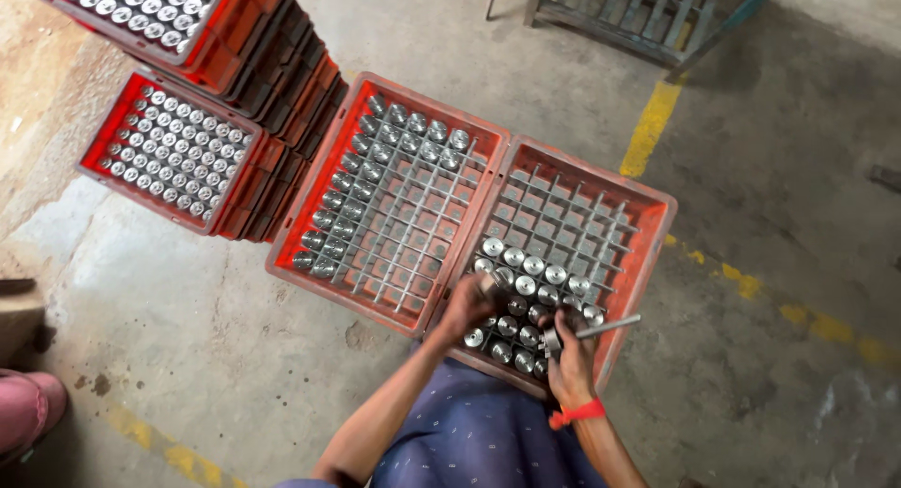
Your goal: The person transfers small cylindrical metal parts from one red crate to another, arranging them in a grid pattern. The person then lifts the filled crate and places it on a metal tray.
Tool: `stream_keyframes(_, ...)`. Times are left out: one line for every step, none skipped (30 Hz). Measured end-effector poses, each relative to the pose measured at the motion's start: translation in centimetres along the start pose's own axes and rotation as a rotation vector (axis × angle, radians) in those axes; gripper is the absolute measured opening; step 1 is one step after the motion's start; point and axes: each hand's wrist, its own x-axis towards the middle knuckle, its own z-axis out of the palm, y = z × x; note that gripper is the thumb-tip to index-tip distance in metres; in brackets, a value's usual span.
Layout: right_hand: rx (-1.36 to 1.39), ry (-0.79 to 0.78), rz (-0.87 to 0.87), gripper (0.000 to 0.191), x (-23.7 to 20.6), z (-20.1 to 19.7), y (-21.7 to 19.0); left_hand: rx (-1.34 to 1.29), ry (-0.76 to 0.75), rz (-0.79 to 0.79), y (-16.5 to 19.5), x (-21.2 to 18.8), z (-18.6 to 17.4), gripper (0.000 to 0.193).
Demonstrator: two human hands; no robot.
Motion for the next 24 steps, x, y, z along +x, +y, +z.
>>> stream_keyframes(-0.002,0.004,-0.027,0.016,-0.2,0.5,-0.7,0.294,-0.019,-0.044,-0.1,-1.6,1.4,0.023)
stream_keyframes(-0.005,0.003,-0.055,0.016,-0.2,1.1,-1.3,0.59,-0.038,-0.082,0.0,-2.9,2.7,0.02)
stream_keyframes(0.025,0.012,-0.063,0.016,-0.1,1.8,-1.7,0.646,-0.078,-0.056,0.4,-3.5,3.8,0.028)
stream_keyframes(0.051,0.026,-0.068,0.015,-0.2,2.3,-1.9,0.698,-0.121,-0.035,0.7,-4.2,4.9,0.038)
stream_keyframes(0.074,0.038,-0.07,0.015,-0.6,2.5,-2.1,0.748,-0.16,-0.014,1.1,-4.8,5.5,0.049)
stream_keyframes(0.06,0.037,-0.072,0.015,-1.0,2.6,-2.0,0.792,-0.209,-0.066,1.5,-5.0,5.9,0.048)
stream_keyframes(0.044,0.038,-0.075,0.016,-1.3,2.7,-1.8,0.834,-0.26,-0.115,1.7,-5.0,6.3,0.048)
stream_keyframes(0.03,0.034,-0.078,0.016,-1.6,2.7,-1.5,0.878,-0.308,-0.163,1.8,-4.9,6.5,0.048)
stream_keyframes(-0.002,0.003,-0.104,0.016,-1.9,2.5,-1.2,0.903,-0.327,-0.228,1.8,-4.8,6.6,0.047)
stream_keyframes(-0.035,-0.028,-0.128,0.016,-2.3,2.2,-0.8,0.926,-0.345,-0.297,1.7,-4.7,6.6,0.046)
stream_keyframes(-0.067,-0.059,-0.15,0.016,-2.6,1.8,-0.3,0.949,-0.364,-0.366,1.6,-4.7,6.5,0.046)
stream_keyframes(-0.061,-0.08,-0.1,0.015,-2.5,1.4,0.0,0.917,-0.374,-0.374,1.4,-4.7,6.4,0.048)
stream_keyframes(-0.054,-0.1,-0.051,0.015,-2.2,0.9,0.3,0.886,-0.385,-0.381,1.3,-4.8,6.4,0.05)
stream_keyframes(-0.047,-0.118,-0.003,0.015,-1.9,0.2,0.6,0.854,-0.399,-0.388,1.1,-4.8,6.4,0.052)
stream_keyframes(0.003,-0.071,0.061,0.013,-1.4,-0.5,0.8,0.785,-0.421,-0.403,1.0,-4.9,6.3,0.054)
stream_keyframes(0.052,-0.025,0.121,0.011,-0.7,-1.3,0.9,0.717,-0.443,-0.415,0.9,-4.8,6.3,0.057)
stream_keyframes(0.099,0.021,0.178,0.01,0.0,-2.2,0.8,0.646,-0.466,-0.424,0.8,-4.7,6.2,0.06)
stream_keyframes(0.141,0.043,0.126,0.009,0.6,-3.2,0.6,0.73,-0.463,-0.341,0.7,-4.4,6.2,0.067)
stream_keyframes(0.182,0.061,0.073,0.008,1.2,-4.3,0.2,0.811,-0.456,-0.254,0.5,-4.0,6.1,0.073)
stream_keyframes(0.223,0.078,0.018,0.007,1.7,-5.5,-0.3,0.892,-0.447,-0.164,0.3,-3.2,6.1,0.08)
stream_keyframes(0.256,0.12,-0.008,0.01,2.0,-6.8,-1.1,0.915,-0.426,-0.071,0.0,-2.6,6.2,0.075)
stream_keyframes(0.291,0.162,-0.035,0.013,2.3,-8.0,-2.0,0.938,-0.404,0.024,-0.4,-1.7,6.4,0.07)
stream_keyframes(0.326,0.203,-0.061,0.017,2.7,-9.0,-2.6,0.959,-0.379,0.117,-0.9,-0.8,6.5,0.065)
stream_keyframes(0.32,0.235,-0.068,0.018,2.8,-9.8,-3.1,0.987,-0.403,0.208,-1.6,0.3,6.9,0.063)
